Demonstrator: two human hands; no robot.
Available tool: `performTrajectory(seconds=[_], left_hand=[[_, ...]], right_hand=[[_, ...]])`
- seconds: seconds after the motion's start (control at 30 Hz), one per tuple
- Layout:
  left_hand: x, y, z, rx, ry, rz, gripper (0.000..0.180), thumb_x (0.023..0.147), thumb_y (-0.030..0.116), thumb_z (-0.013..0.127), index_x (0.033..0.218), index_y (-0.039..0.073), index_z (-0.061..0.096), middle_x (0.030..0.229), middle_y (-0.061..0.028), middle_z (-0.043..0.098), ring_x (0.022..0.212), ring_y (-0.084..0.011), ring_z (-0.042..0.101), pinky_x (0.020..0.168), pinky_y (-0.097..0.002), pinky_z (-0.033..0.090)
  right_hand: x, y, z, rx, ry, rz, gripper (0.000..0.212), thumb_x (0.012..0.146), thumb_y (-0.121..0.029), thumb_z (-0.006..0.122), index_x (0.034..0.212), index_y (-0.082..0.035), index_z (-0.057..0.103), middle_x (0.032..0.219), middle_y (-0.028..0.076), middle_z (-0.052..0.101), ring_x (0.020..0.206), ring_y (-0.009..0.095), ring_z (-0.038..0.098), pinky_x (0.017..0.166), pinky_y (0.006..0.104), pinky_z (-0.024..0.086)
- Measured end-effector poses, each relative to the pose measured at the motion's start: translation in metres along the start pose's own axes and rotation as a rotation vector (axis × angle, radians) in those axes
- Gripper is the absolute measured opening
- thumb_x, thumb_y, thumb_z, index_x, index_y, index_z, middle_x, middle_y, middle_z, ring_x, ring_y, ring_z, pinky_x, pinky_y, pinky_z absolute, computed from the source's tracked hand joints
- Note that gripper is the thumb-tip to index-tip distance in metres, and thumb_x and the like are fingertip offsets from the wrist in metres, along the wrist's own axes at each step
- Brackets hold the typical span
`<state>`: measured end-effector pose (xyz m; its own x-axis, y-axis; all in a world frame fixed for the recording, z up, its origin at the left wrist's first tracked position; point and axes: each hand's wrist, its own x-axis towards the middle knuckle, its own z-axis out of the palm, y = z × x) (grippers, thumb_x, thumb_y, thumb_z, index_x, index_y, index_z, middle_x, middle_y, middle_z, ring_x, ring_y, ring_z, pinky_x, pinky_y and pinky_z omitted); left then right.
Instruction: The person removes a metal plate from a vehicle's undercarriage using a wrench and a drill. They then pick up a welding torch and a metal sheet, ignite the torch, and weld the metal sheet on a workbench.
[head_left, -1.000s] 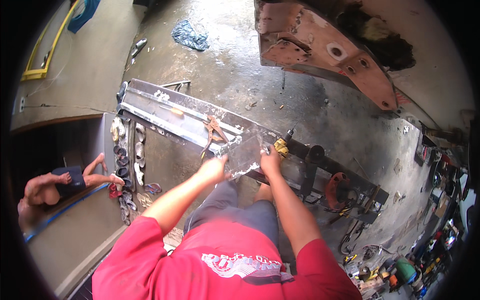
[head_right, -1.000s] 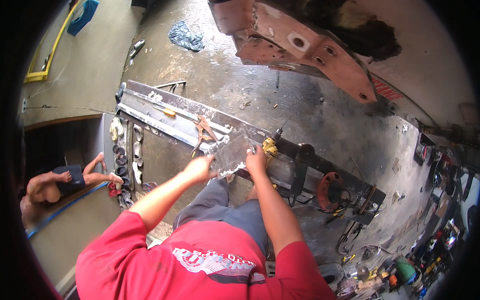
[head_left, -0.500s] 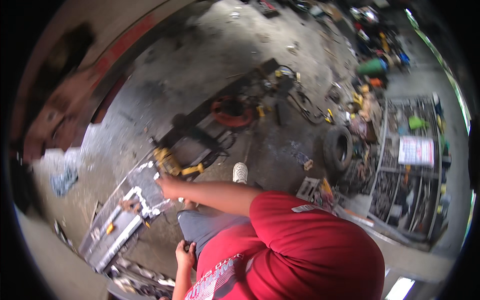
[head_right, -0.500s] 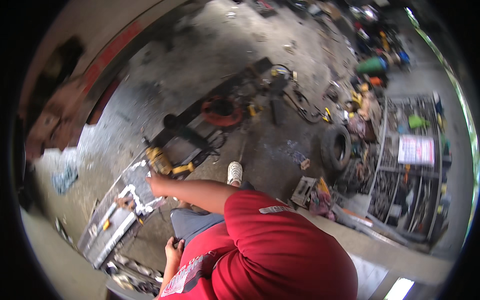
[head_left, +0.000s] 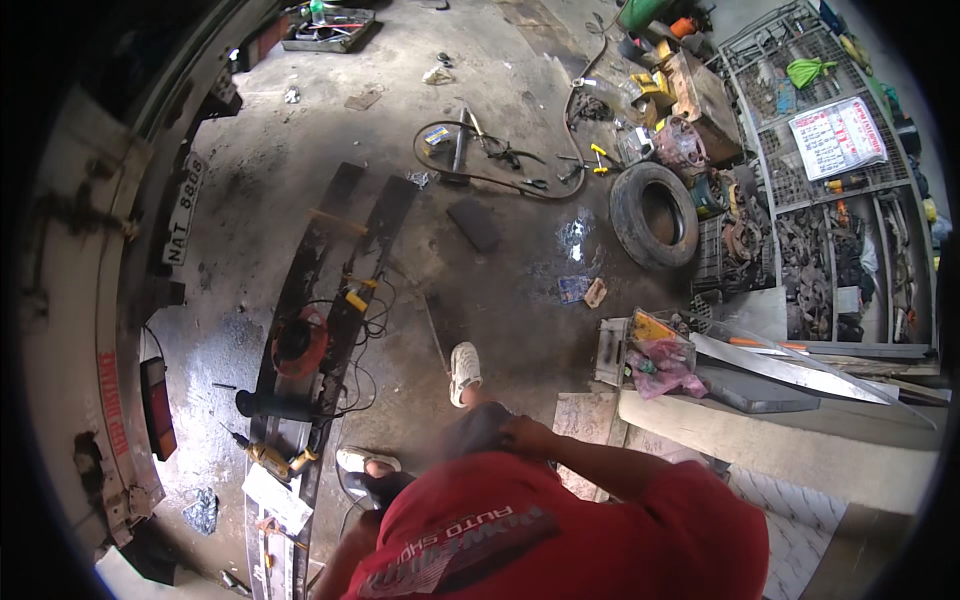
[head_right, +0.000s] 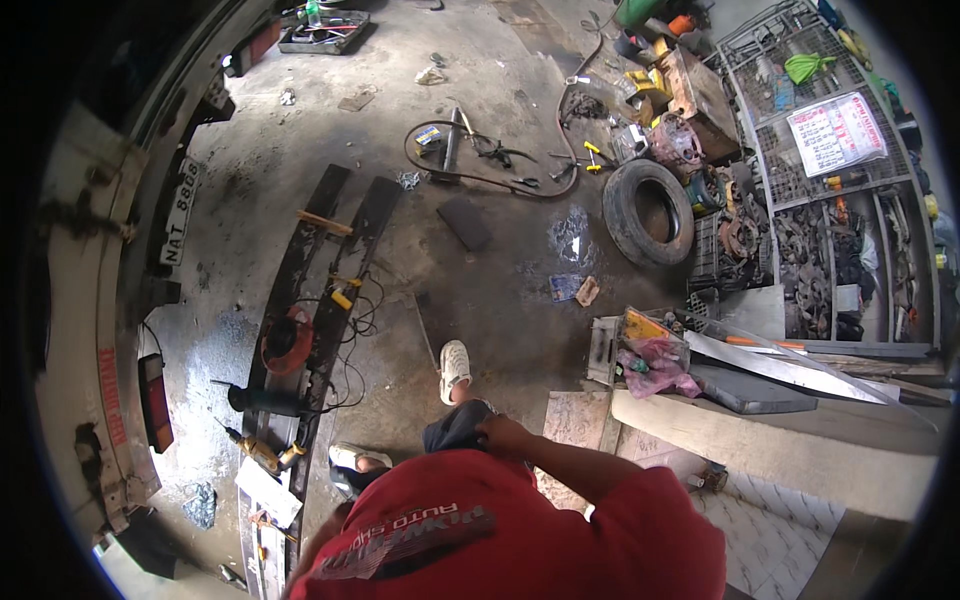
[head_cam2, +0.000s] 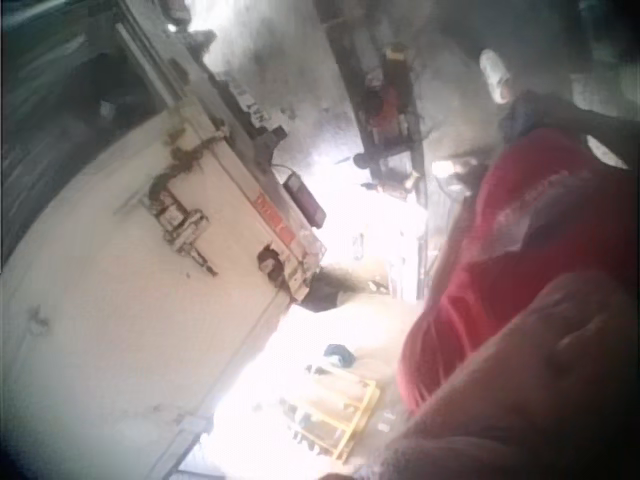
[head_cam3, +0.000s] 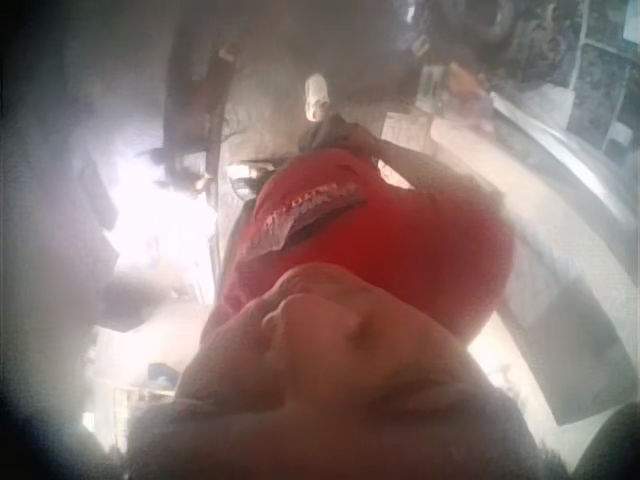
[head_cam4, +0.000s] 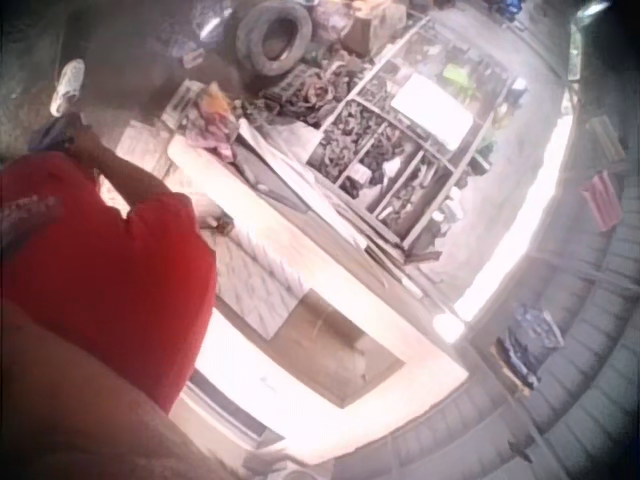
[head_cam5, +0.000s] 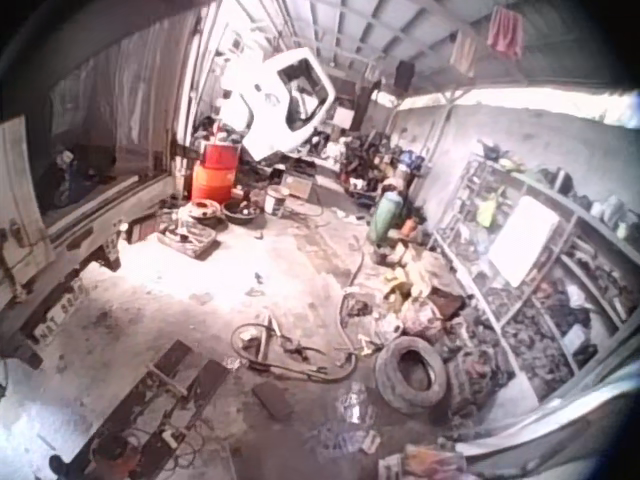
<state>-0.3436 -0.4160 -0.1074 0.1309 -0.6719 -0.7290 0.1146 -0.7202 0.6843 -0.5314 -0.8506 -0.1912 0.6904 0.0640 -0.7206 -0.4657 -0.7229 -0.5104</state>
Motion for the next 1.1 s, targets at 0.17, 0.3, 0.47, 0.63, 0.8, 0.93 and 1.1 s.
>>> performTrajectory(seconds=[0.17,0.3,0.47,0.63,0.8,0.93,1.1], left_hand=[[0.202,0.098,0.006,0.669,-0.134,0.267,0.035,0.099,0.031,0.061,0.12,0.005,0.073,0.12,-0.0207,0.074,0.106,-0.0405,0.071,0.089,-0.0456,0.058],[0.364,0.103,0.054,1.028,-0.641,0.102,0.04,0.1,0.031,0.059,0.125,0.003,0.072,0.118,-0.0203,0.074,0.106,-0.031,0.073,0.089,-0.0441,0.057],[0.494,0.175,0.043,0.634,-0.977,0.211,0.032,0.097,0.027,0.064,0.11,0.001,0.078,0.102,-0.0156,0.078,0.084,-0.0295,0.074,0.078,-0.0452,0.059],[0.57,0.288,-0.008,0.54,-0.981,0.337,0.048,0.093,0.03,0.069,0.129,-0.002,0.066,0.131,-0.0212,0.067,0.115,-0.0371,0.066,0.095,-0.0486,0.053],[0.606,0.349,-0.103,0.316,-1.07,0.362,0.054,0.095,0.028,0.068,0.141,0.0,0.063,0.142,-0.0179,0.064,0.125,-0.0327,0.066,0.103,-0.0452,0.053],[0.616,0.431,-0.24,-0.326,-0.844,-0.108,0.044,0.097,0.02,0.067,0.137,0.003,0.063,0.127,-0.0154,0.068,0.119,-0.0287,0.068,0.097,-0.0421,0.057],[0.692,0.401,-0.331,-0.729,-0.228,-0.384,0.044,0.096,0.018,0.071,0.136,0.002,0.062,0.114,-0.0155,0.071,0.099,-0.0266,0.073,0.08,-0.0375,0.062]], right_hand=[[-0.057,0.012,-0.112,0.325,-0.072,0.318,0.043,0.096,-0.036,0.064,0.128,-0.006,0.068,0.125,0.026,0.071,0.12,0.044,0.066,0.102,0.0495,0.052],[-0.091,0.066,-0.127,0.432,-0.066,0.303,0.042,0.098,-0.034,0.064,0.13,-0.006,0.07,0.124,0.022,0.073,0.115,0.035,0.071,0.102,0.0453,0.053],[-0.116,0.134,-0.166,0.889,-0.194,0.304,0.045,0.098,-0.032,0.067,0.133,-0.003,0.071,0.12,0.014,0.077,0.106,0.023,0.072,0.095,0.0402,0.056],[-0.084,0.146,-0.246,1.018,-0.318,0.54,0.046,0.098,-0.032,0.068,0.134,-0.004,0.07,0.12,0.013,0.076,0.105,0.022,0.072,0.092,0.0394,0.056],[-0.035,0.157,-0.347,1.054,-0.486,0.75,0.046,0.097,-0.032,0.068,0.135,-0.004,0.07,0.121,0.013,0.076,0.104,0.022,0.071,0.09,0.0387,0.057],[0.037,0.169,-0.442,0.937,-0.812,0.67,0.047,0.097,-0.031,0.068,0.135,-0.005,0.07,0.121,0.012,0.076,0.103,0.021,0.071,0.088,0.0381,0.057],[0.243,0.215,-0.576,0.626,-0.806,0.605,0.041,0.097,-0.033,0.075,0.125,-0.003,0.071,0.095,0.012,0.078,0.079,0.019,0.075,0.075,0.0383,0.061]])
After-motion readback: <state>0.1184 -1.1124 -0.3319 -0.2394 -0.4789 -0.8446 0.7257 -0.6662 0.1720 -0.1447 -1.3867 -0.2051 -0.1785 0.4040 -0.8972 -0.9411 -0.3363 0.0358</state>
